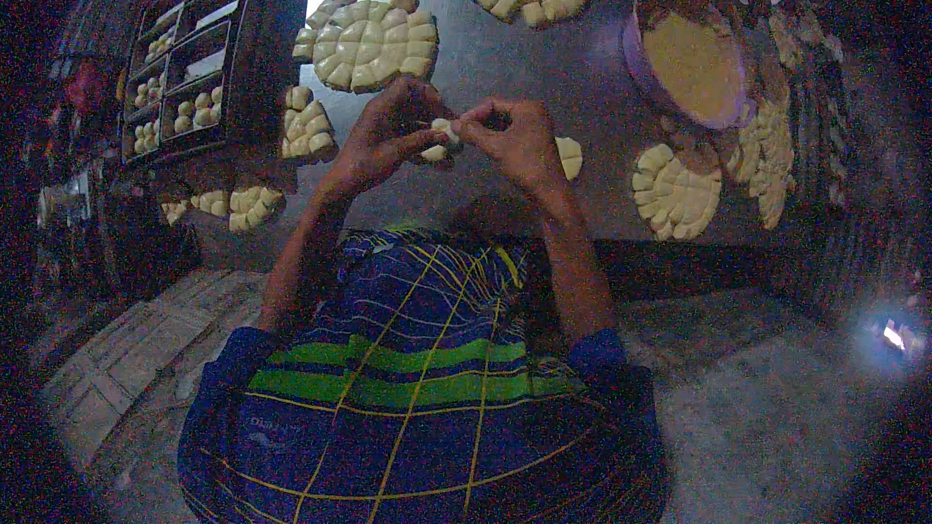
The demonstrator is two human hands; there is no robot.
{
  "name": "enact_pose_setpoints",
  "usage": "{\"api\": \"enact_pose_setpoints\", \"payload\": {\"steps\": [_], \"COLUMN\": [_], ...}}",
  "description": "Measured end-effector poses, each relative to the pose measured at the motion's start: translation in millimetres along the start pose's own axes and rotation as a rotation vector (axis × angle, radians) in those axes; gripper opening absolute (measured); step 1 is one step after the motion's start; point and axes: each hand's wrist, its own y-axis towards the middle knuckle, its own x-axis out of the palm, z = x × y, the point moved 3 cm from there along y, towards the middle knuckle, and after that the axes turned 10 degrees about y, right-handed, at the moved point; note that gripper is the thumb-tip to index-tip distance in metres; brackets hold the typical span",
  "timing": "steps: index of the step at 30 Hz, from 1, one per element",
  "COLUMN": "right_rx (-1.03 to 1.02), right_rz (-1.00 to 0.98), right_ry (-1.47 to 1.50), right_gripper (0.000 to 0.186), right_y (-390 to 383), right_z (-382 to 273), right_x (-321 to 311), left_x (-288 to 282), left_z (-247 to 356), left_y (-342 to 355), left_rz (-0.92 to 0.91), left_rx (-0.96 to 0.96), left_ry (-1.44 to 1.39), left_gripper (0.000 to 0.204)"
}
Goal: The person picks up pieces of dough, adds a dark filling from a bowl by hand, pinches the dough closed to form buns, and places them into metal baking tins on the table.
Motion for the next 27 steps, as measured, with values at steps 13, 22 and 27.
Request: {"api": "enact_pose_setpoints", "payload": {"steps": [13,22,27], "right_rx": [0.064,-0.013,-0.403], "right_rz": [-0.154,-0.200,0.090], "right_ry": [0.232,-0.047,-0.635], "right_gripper": [0.053,0.033,0.028], "right_y": [-1,-6,-23], "right_z": [10,40,84], "right_x": [-10,-8,24], "left_x": [10,-8,-64], "left_z": [-9,-17,-18], "left_y": [7,1,-19], "left_rz": [-0.150,0.060,0.395], "left_rx": [-0.005,-0.008,0.071], "left_ry": [-0.081,-0.140,-0.140], "left_gripper": [0.074,0.071,0.057]}}
